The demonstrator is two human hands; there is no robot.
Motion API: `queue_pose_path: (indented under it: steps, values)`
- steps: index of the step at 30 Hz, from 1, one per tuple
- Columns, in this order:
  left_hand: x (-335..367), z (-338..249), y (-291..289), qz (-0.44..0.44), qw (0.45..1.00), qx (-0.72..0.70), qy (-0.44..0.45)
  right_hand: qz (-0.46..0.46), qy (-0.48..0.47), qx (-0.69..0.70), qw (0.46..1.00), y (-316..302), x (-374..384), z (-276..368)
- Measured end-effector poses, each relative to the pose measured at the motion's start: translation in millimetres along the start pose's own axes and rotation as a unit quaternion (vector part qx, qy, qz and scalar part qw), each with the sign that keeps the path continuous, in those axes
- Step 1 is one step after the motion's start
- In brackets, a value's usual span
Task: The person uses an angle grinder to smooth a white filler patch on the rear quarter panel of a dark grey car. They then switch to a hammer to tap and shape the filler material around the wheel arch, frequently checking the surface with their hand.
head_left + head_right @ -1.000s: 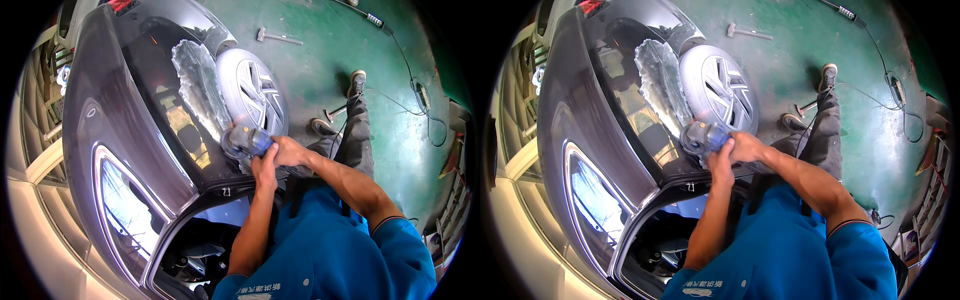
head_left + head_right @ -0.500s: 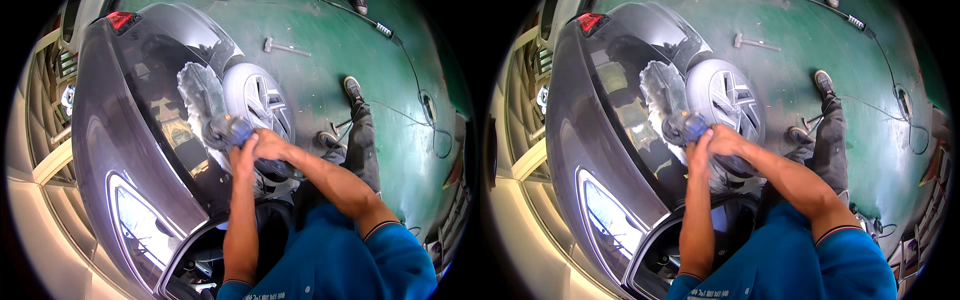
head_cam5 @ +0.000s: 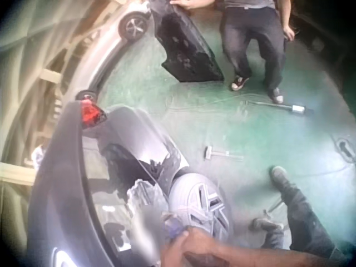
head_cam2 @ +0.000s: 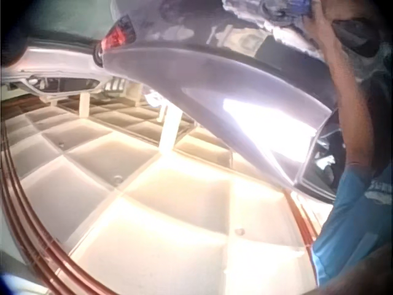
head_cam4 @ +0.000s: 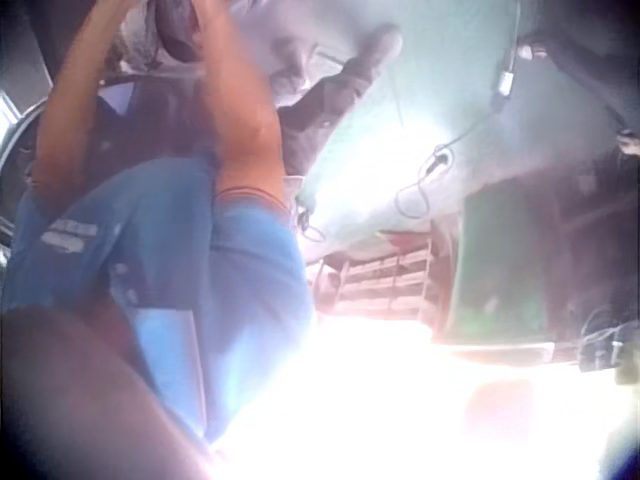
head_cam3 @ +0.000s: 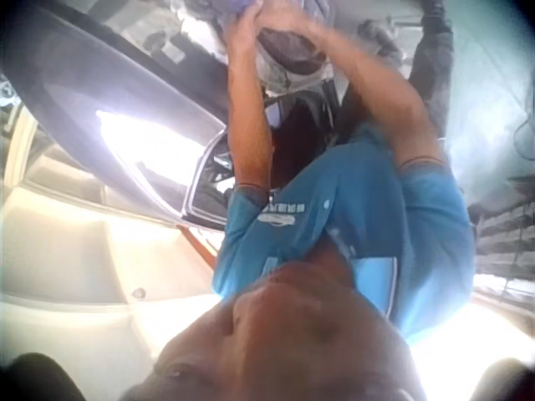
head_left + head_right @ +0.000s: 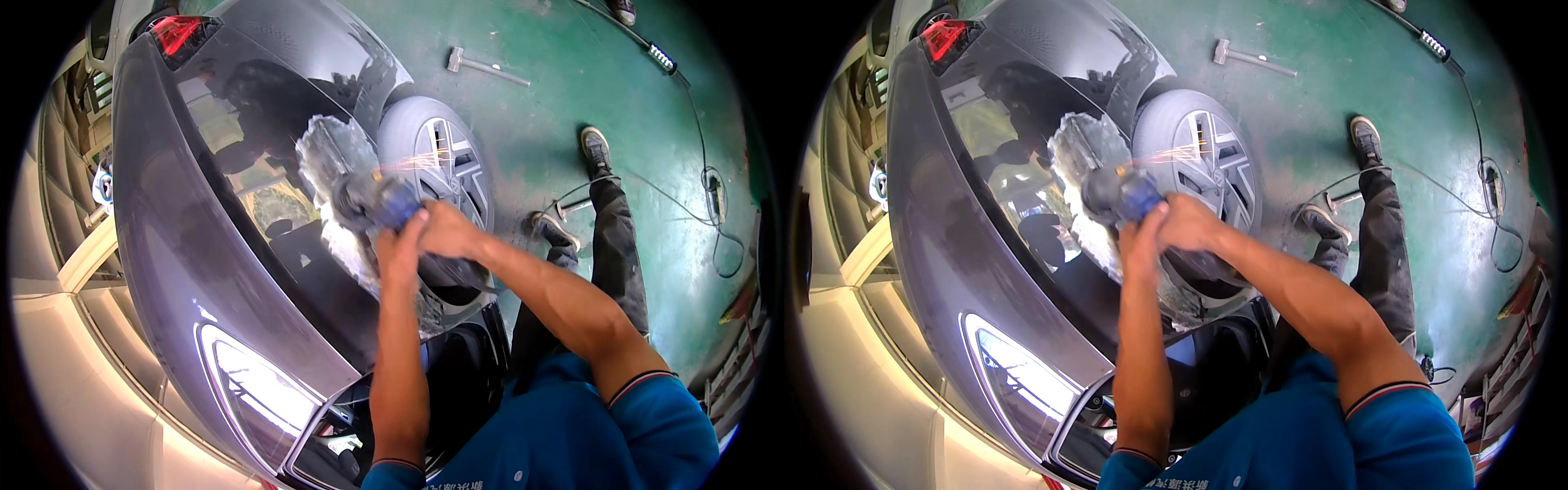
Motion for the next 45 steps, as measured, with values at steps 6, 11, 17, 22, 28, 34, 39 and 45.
queue_pose_path:
  steps: [6, 11, 17, 22, 28, 34, 39, 45]
  values:
    - [-18.9, 24.2, 4.7, -0.066, 0.995, -0.054, 0.052, 0.055, -0.039, -0.102, 0.993, 1.4, -20.7, -0.4]
    - [33.3, -80.5, 6.2, -0.037, 0.994, -0.045, 0.088, 0.000, -0.051, -0.061, 0.997, -31.0, 75.7, 40.8]
    - [-20.5, -79.8, -13.0, -0.260, 0.796, 0.455, 0.302, 0.016, 0.030, 0.030, 0.999, -96.0, 46.9, 42.0]
    - [-54.1, -23.3, -79.4, -0.290, 0.476, 0.773, 0.303, -0.084, 0.116, 0.053, 0.988, -166.8, -37.0, 14.3]
    - [19.4, -151.7, -47.3, -0.308, 0.414, 0.803, 0.300, -0.169, 0.098, 0.125, 0.973, -223.7, -66.0, -21.6]
    - [91.0, -245.8, -14.3, -0.388, 0.369, 0.790, 0.300, -0.250, 0.067, 0.149, 0.954, -272.9, -81.2, -27.2]
    - [103.9, -230.6, -6.3, -0.339, 0.327, 0.830, 0.298, -0.310, 0.057, 0.141, 0.938, -291.6, -96.0, -38.1]
    - [49.4, -128.6, -20.0, -0.135, 0.354, 0.885, 0.270, -0.318, 0.063, 0.200, 0.925, -284.8, -104.8, -69.3]
Point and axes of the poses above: each hand's wrist, its own x-axis towards the middle knuckle, its own y-axis out of the palm, z = x × y, the point moved 7 cm from there along x, towards the middle knuckle, and after that the axes turned 14 degrees about -y, right-handed, at the moved point
